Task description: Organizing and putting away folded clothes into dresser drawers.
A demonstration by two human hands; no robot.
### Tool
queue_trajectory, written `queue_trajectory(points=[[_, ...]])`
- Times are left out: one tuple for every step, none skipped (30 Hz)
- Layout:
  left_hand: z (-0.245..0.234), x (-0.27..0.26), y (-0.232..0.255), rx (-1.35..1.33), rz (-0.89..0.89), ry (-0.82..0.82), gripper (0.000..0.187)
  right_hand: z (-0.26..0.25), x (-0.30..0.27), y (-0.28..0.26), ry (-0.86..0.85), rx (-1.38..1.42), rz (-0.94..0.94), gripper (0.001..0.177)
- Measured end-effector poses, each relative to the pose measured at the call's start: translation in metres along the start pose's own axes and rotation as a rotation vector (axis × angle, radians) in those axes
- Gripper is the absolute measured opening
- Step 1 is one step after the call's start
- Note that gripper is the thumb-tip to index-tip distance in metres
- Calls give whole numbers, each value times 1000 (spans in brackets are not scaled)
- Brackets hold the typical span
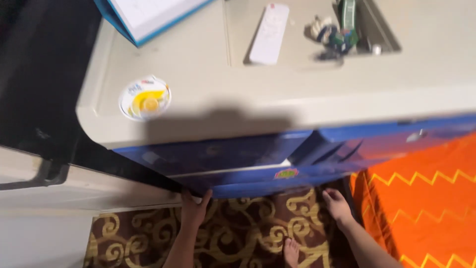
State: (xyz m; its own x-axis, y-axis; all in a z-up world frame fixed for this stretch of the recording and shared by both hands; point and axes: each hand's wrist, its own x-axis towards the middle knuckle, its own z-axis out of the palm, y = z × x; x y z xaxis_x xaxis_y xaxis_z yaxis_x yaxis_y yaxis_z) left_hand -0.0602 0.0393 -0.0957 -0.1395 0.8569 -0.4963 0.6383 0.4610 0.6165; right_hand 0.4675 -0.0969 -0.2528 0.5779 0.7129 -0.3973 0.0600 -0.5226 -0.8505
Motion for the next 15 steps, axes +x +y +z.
queue_trajectory(points=[[1,7,-5,11,9,-13,118,7,0,2,15,7,10,35],[4,11,-11,23,33,-12,116,11,0,5,28,-56,-38,43],[8,15,-17,34,56,-10,114,14,1,8,40,-120,-86,50],[22,37,-44,39,59,-21,114,17,-1,1,49,-120,-78,50],[38,58,-71,97,152,-6,106,20,-2,-7,111,-95,-111,55],[55,84,-94,151,248,17,98,23,3,-17,171,-69,-151,60],[56,86,-89,151,255,12,98,23,12,-25,180,-68,-150,60],[60,90,-84,144,305,71,93,22,21,-30,222,20,-203,61],[64,94,-80,135,355,130,87,20,31,-35,263,107,-258,62],[61,75,-69,138,351,119,87,16,35,-31,267,101,-247,62],[58,57,-59,11,314,181,88,13,39,-28,319,226,-322,63],[53,44,-43,-120,284,251,88,11,50,-30,371,356,-408,65],[60,53,-44,-120,286,248,88,7,55,-30,374,355,-408,65],[67,57,-50,-160,337,316,87,3,55,-25,326,379,-412,64],[73,59,-57,-200,387,385,86,-1,53,-21,278,402,-416,63]])
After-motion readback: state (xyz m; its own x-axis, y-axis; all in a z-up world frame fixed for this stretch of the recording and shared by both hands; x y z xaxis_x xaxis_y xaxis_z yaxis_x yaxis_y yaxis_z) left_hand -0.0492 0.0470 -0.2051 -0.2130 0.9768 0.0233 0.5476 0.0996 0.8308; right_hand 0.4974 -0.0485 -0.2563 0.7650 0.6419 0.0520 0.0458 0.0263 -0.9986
